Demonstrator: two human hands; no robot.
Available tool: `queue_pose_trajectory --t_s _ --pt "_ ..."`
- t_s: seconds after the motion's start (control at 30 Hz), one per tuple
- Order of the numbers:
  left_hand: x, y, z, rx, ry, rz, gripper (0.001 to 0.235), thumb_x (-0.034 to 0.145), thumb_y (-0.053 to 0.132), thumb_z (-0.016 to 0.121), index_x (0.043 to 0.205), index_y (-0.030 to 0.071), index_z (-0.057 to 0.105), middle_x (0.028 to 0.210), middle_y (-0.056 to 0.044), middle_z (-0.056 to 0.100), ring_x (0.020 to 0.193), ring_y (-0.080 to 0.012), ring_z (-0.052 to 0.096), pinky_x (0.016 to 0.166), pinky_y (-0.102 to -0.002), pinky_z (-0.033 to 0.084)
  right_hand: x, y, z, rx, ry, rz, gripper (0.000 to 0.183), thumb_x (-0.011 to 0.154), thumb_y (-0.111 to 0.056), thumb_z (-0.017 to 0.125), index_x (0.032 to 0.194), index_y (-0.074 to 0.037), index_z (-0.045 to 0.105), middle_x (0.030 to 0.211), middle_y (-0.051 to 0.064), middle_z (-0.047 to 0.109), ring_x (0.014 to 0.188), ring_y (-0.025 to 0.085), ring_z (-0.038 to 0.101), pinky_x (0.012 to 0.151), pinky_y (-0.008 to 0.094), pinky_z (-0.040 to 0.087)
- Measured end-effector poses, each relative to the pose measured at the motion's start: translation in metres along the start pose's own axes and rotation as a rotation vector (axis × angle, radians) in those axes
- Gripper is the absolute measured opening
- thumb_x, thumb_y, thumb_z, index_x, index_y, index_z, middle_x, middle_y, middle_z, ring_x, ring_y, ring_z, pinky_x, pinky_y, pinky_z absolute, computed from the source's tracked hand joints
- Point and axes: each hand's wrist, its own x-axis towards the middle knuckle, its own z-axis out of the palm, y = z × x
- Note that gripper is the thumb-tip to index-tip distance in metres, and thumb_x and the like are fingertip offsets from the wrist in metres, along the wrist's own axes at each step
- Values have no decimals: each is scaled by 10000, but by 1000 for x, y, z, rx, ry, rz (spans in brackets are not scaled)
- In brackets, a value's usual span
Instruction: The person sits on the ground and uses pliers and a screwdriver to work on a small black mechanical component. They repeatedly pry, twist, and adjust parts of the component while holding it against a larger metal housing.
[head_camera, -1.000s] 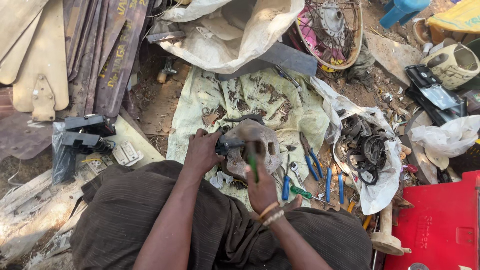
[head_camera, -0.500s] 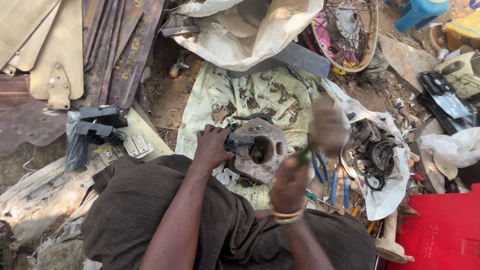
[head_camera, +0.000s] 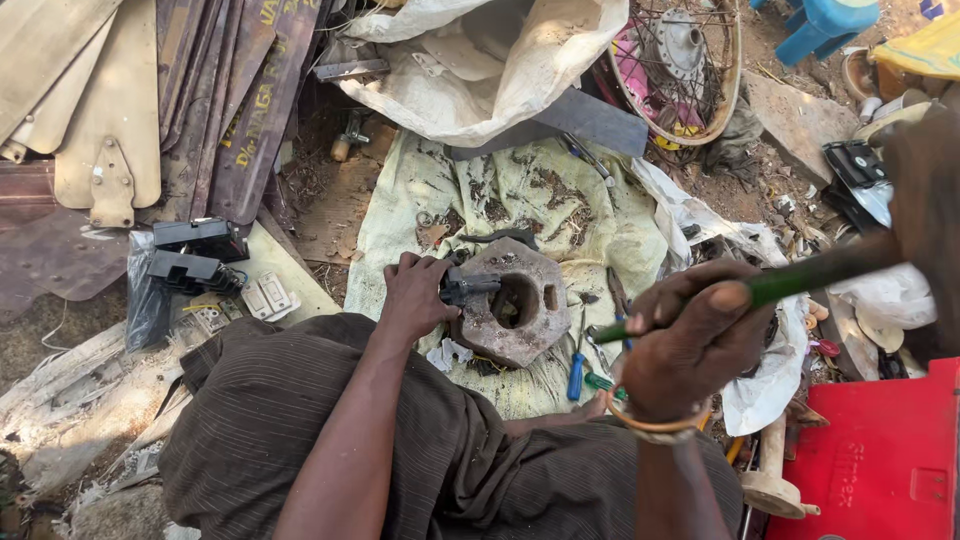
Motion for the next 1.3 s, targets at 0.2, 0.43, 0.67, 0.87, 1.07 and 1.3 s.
queue_pose_trajectory --t_s 0.2,0.43,0.67,0.87,1.07,1.3 --pt "-10 2 -5 -34 3 5 848 536 305 932 1320 177 636 1240 -56 658 1244 -310 474 1051 -518 312 -97 59 23 -572 -645 188 601 1154 -496 306 1068 31 582 797 139 667 753 127 514 607 403 484" --pt "-4 9 -7 34 -44 -29 788 576 302 918 1301 173 640 1227 -48 661 1251 -307 481 1054 -534 314 -28 9 -23 -239 -205 455 461 1041 -530 446 905 -106 563 582 -27 494 417 78 448 341 247 381" --pt "-4 8 -8 16 -61 -45 738 580 305 921 1258 174 658 1229 -34 669 1257 -301 483 1081 -532 309 -50 39 21 -19 -38 130 462 1195 -408 370 901 -88 527 653 -25 518 524 79 515 426 239 458" --pt "4 17 -23 41 -75 -70 780 572 279 936 1285 168 639 1267 -39 647 1284 -289 462 1080 -518 307 -98 78 6 -601 -602 693 633 1029 -620 442 947 -52 710 650 57 557 595 200 517 538 354 421" --pt "-15 14 -5 38 -45 -21 791 611 282 933 1323 139 621 1275 -53 654 1263 -292 484 1097 -509 321 -48 16 -26 -201 -105 282 446 1077 -517 426 868 -142 548 573 -66 478 407 47 423 316 236 357" --pt "-7 15 -2 33 -127 -95 832 597 301 953 1339 161 606 1275 -51 642 1287 -300 461 1139 -513 296 -109 76 18 -614 -557 699 463 1088 -511 362 940 -126 570 560 -64 431 415 71 388 334 280 359"
